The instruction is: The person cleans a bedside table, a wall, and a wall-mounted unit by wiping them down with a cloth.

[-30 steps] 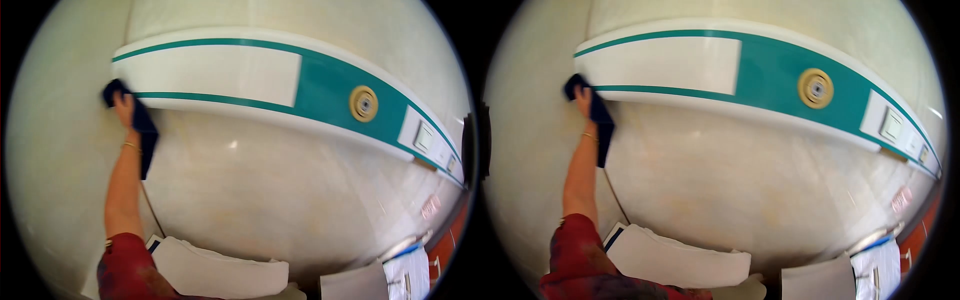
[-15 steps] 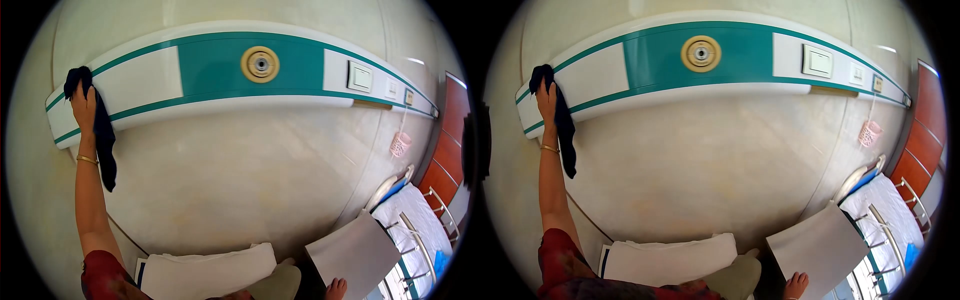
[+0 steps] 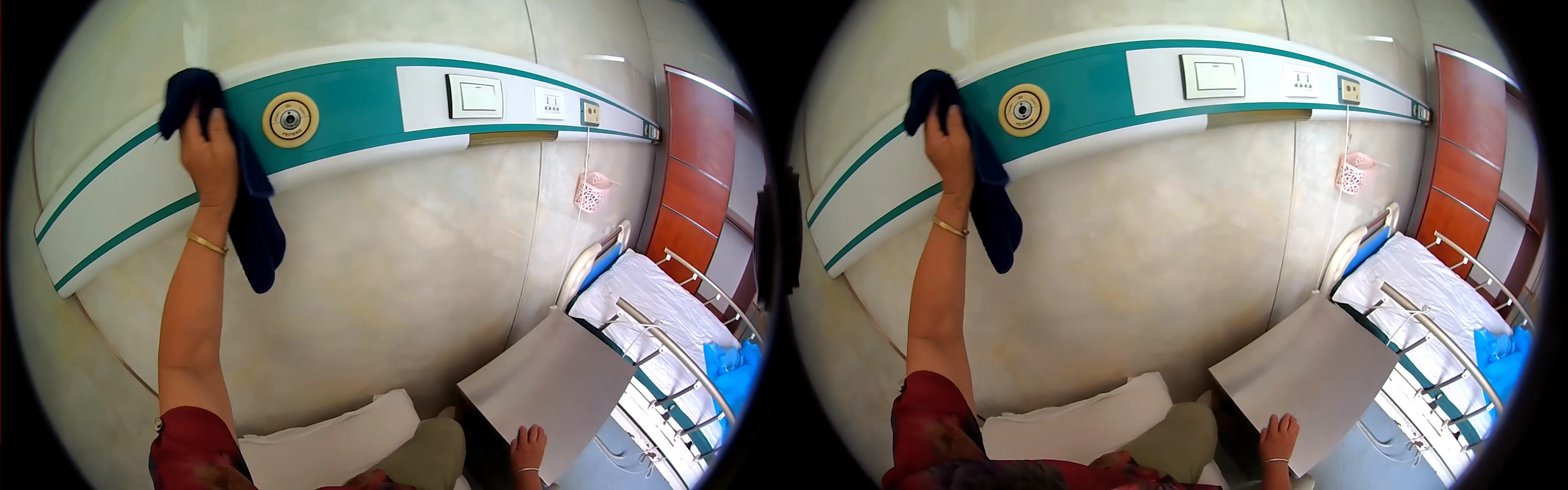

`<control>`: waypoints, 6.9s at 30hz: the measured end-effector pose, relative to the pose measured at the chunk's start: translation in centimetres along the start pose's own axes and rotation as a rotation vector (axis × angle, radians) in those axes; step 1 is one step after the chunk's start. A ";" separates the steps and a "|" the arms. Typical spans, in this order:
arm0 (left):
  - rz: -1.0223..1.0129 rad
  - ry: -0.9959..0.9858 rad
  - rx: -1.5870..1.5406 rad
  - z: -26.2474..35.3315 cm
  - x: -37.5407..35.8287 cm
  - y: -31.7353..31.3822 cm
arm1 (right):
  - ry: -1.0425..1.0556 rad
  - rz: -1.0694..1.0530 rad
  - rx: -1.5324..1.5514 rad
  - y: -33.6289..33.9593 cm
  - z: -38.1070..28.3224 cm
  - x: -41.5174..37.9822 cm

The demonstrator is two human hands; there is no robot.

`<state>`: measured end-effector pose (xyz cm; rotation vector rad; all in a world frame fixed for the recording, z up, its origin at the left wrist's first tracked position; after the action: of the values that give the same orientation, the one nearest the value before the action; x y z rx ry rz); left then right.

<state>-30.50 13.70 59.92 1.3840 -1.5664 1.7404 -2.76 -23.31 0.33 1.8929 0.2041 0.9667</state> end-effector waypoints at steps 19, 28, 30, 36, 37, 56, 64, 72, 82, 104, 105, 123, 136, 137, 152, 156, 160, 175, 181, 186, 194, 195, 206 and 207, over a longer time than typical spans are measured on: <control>-0.750 -0.061 -0.554 20.7 -23.0 -13.5 | -0.061 -0.022 -0.071 1.2 -0.5 0.8; -1.146 1.155 -0.756 36.1 -44.1 -2.1 | -0.484 0.248 0.690 4.7 4.4 -1.2; -1.425 0.762 -0.694 39.6 -50.1 1.6 | -0.629 0.219 0.744 4.7 5.7 -3.3; -1.813 0.202 -0.806 45.9 -54.9 9.3 | -0.579 0.294 0.236 8.5 6.6 -5.1; -1.780 0.057 -0.754 46.4 -55.1 10.1 | -0.558 0.249 0.264 8.4 6.7 -5.1; -1.849 1.171 -1.013 39.8 -54.6 11.2 | -0.264 -0.018 0.069 2.5 0.7 0.3; -1.500 0.437 -0.445 35.7 -58.8 6.4 | -0.359 -0.101 -0.016 4.5 4.3 -3.3; -1.633 0.483 -0.199 36.4 -59.3 6.0 | -0.494 -0.222 -0.280 2.5 9.7 0.3; -1.714 0.446 -0.174 36.9 -59.9 5.8 | -0.578 -0.209 -0.430 -0.4 21.8 8.0; -1.711 0.435 -0.197 36.8 -59.5 5.9 | -0.975 0.066 0.060 -0.4 32.9 7.4; -1.706 0.435 -0.207 36.9 -59.5 5.8 | -0.974 0.072 0.078 -0.2 31.7 6.3; -1.682 0.516 -0.199 36.2 -59.6 6.5 | -0.405 -0.148 -0.213 4.6 5.7 -6.2; -1.768 0.424 -0.155 36.7 -59.4 5.7 | -0.520 -0.169 -0.533 -4.5 20.8 13.4; -1.798 0.438 -0.164 36.7 -59.5 5.6 | -0.518 -0.175 -0.525 -5.4 21.3 15.0; -1.904 0.489 -0.247 36.7 -60.0 5.2 | -0.253 -0.113 -0.341 -16.5 19.0 30.7; -1.867 0.451 -0.241 36.8 -59.4 5.3 | -0.071 -0.154 -0.169 -17.0 13.0 29.5; -1.764 0.564 -0.281 36.3 -59.3 5.7 | 0.052 -0.240 0.014 -15.4 5.4 25.8; -1.440 0.861 -0.111 30.0 -59.4 10.2 | 0.203 -0.334 0.143 -5.7 -4.9 9.6; -1.557 0.636 -0.336 34.8 -56.5 12.9 | 0.191 -0.343 0.116 -1.3 -3.0 3.9; -1.568 0.577 -0.740 41.5 -53.7 13.1 | 0.118 -0.389 0.156 3.5 1.9 0.2; -1.676 0.380 -0.701 44.3 -52.8 11.9 | -0.175 -0.287 0.135 3.3 5.3 -0.4; -1.683 0.374 -0.703 43.9 -53.1 11.9 | -0.186 -0.277 0.123 2.3 5.4 0.2; -1.552 0.475 -0.426 34.2 -55.3 12.0 | 0.010 -0.192 0.572 0.7 -0.1 7.4; -1.650 0.533 -0.544 35.0 -55.4 11.8 | -0.087 -0.080 0.319 1.1 3.6 6.5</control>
<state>-3.57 -5.00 2.01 1.0947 -0.1893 0.4615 3.83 -22.96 3.95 2.1942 0.3983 0.8329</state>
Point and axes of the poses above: each hand's wrist, its own x-axis towards the middle knuckle, its own y-axis out of the back of the hand, z = x × y, the point moved 6 cm from there along x, towards the middle knuckle, and after that the axes turned 4 degrees about z, right-handed, at the moved point
